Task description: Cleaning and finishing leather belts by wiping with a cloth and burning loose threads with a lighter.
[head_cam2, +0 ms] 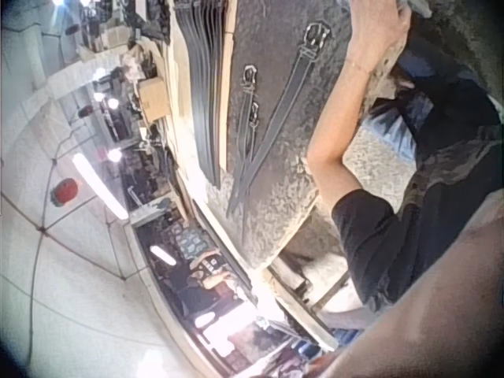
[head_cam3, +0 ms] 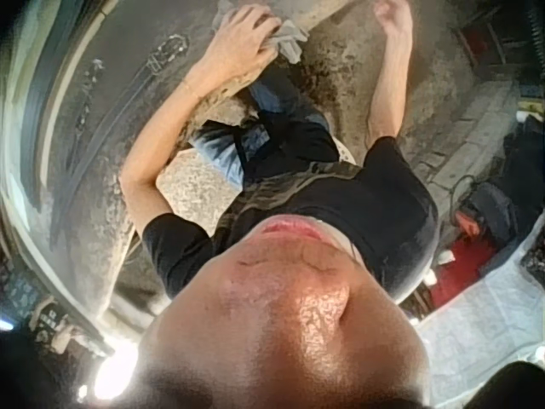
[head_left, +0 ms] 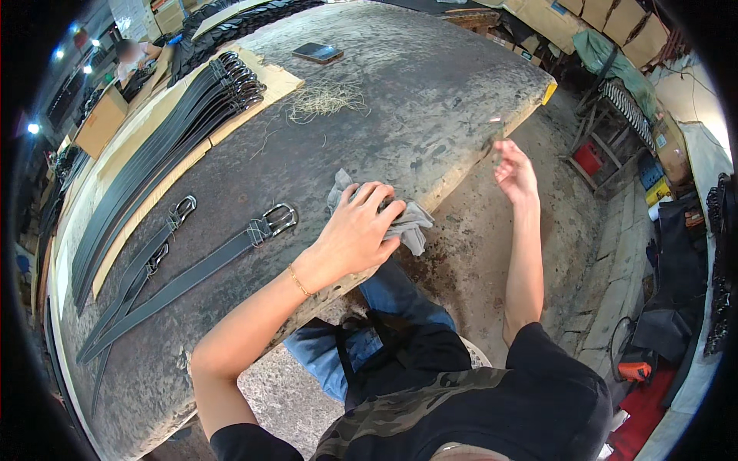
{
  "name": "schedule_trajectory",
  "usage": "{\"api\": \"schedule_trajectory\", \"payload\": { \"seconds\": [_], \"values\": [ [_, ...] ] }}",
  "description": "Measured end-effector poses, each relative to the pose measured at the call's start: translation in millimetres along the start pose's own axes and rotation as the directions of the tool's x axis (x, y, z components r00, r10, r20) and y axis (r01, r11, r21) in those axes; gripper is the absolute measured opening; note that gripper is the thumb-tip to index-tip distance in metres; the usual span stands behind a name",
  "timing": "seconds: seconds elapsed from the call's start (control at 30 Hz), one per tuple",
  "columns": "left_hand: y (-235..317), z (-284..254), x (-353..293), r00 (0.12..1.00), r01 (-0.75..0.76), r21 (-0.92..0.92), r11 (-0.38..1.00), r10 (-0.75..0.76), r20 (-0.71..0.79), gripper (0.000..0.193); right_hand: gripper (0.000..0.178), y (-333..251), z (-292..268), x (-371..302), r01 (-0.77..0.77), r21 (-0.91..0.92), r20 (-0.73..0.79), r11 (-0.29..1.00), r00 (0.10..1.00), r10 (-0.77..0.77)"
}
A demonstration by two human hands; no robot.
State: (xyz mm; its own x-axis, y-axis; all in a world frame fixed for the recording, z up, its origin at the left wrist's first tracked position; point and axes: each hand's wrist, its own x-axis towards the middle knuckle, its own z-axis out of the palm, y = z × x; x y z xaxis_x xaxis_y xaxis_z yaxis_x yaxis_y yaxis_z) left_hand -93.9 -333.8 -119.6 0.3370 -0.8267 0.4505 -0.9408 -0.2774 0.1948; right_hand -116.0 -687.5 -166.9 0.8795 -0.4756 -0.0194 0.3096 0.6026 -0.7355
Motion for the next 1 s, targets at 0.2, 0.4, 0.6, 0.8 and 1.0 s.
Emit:
{"api": "schedule_trajectory", "payload": {
  "seconds": [0.2,0.4,0.6,0.8,1.0],
  "values": [
    [22.7,-6.9,1.4,0.984,0.179,0.292,0.94,-0.177,-0.033,0.05,0.012,-19.7,5.6,-2.1,0.088,-0.286,0.077,0.954,0.995,-0.069],
    [33.8,-1.2,5.8,0.981,0.143,0.318,0.937,-0.177,0.081,0.048,0.015,-31.5,-12.4,-19.8,0.105,-0.158,-0.08,0.982,0.99,-0.118],
    [15.6,39.4,102.3,0.933,-0.36,0.048,0.932,0.359,0.022,0.05,0.013,-40.0,-63.1,-35.6,0.156,-0.11,-0.132,0.982,0.977,-0.17],
    [-130.4,20.3,122.2,0.999,-0.032,0.331,0.943,0.018,0.044,0.03,0.009,-50.2,-99.6,-50.4,0.223,-0.059,-0.193,0.973,0.954,-0.231],
    [-160.9,-64.8,129.6,0.906,0.205,0.266,0.942,-0.08,-0.416,0.043,0.011,-51.8,-100.7,-63.5,0.249,-0.184,-0.291,0.951,0.91,-0.294]
  ]
}}
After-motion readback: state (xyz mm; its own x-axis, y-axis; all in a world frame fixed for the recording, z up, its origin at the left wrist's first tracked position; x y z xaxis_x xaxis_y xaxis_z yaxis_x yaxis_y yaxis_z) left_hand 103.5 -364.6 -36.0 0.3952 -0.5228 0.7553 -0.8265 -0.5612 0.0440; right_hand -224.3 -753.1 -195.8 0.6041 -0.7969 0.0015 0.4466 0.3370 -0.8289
